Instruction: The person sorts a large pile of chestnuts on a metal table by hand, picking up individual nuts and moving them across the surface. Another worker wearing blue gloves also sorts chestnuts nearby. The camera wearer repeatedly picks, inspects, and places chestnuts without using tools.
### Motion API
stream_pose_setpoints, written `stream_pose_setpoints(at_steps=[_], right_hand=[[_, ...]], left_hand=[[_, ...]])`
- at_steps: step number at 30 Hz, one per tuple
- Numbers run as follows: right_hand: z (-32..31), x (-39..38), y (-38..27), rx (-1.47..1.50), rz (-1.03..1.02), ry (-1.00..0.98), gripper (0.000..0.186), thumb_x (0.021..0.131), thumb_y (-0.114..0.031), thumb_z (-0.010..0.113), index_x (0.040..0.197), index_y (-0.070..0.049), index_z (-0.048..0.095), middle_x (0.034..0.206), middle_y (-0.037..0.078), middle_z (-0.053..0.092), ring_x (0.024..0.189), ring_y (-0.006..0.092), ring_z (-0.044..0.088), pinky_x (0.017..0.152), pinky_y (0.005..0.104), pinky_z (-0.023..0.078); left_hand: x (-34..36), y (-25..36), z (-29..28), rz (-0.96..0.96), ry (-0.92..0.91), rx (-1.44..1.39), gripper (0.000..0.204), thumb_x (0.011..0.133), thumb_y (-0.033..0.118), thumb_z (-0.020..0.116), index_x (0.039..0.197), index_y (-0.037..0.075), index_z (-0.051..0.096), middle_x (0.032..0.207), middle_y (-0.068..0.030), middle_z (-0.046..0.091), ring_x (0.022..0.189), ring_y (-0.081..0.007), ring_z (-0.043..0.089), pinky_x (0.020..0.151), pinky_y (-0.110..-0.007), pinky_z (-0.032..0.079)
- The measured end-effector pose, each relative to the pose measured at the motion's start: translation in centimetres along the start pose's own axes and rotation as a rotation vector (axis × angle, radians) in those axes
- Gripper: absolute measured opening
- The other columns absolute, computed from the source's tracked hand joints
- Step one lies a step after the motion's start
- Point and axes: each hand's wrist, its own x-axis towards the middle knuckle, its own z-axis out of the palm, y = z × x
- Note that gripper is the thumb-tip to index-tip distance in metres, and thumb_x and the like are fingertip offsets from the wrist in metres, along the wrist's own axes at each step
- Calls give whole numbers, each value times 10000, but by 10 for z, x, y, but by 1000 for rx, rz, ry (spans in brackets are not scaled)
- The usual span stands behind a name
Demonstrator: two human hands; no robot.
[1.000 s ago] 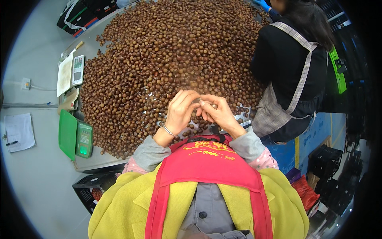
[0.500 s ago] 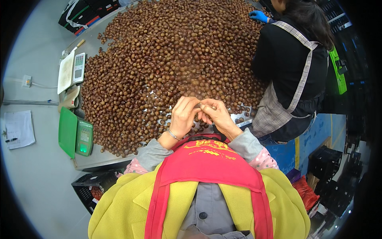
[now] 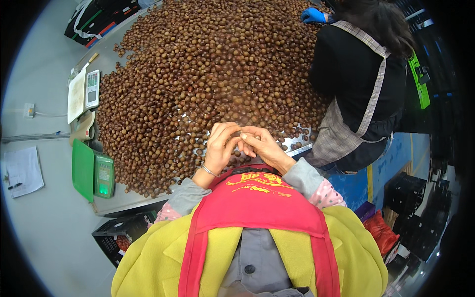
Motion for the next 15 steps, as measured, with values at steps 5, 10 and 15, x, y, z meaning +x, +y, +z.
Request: stream_pose_setpoints(at_steps=[5, 10, 15], right_hand=[[-3, 2, 3, 16, 48, 10, 254, 1104, -251, 574, 1125, -10, 655, 854, 55, 707, 660, 56, 605, 534, 195, 427], [-7, 4, 11, 47, 83, 26, 236, 1105, -232, 564, 1088, -15, 656, 855, 72, 717, 663, 60, 611, 542, 201, 425], [-10, 6, 15, 28, 87, 10, 243, 1098, -205, 565, 1153, 13, 659, 849, 82, 715, 689, 65, 620, 556, 203, 428]], left_hand=[[3, 1, 3, 25, -4, 99, 292, 809, 6, 769, 1092, -2, 699, 1089, -140, 667, 1020, -340, 621, 848, -420, 539], [2, 0, 6, -117, -45, 98, 291, 793, 42, 798, 1070, 0, 719, 1067, -135, 659, 999, -337, 628, 834, -420, 536], [0, 0, 8, -99, -23, 77, 268, 764, 27, 776, 1022, -6, 711, 1006, -144, 649, 964, -347, 615, 799, -441, 530]])
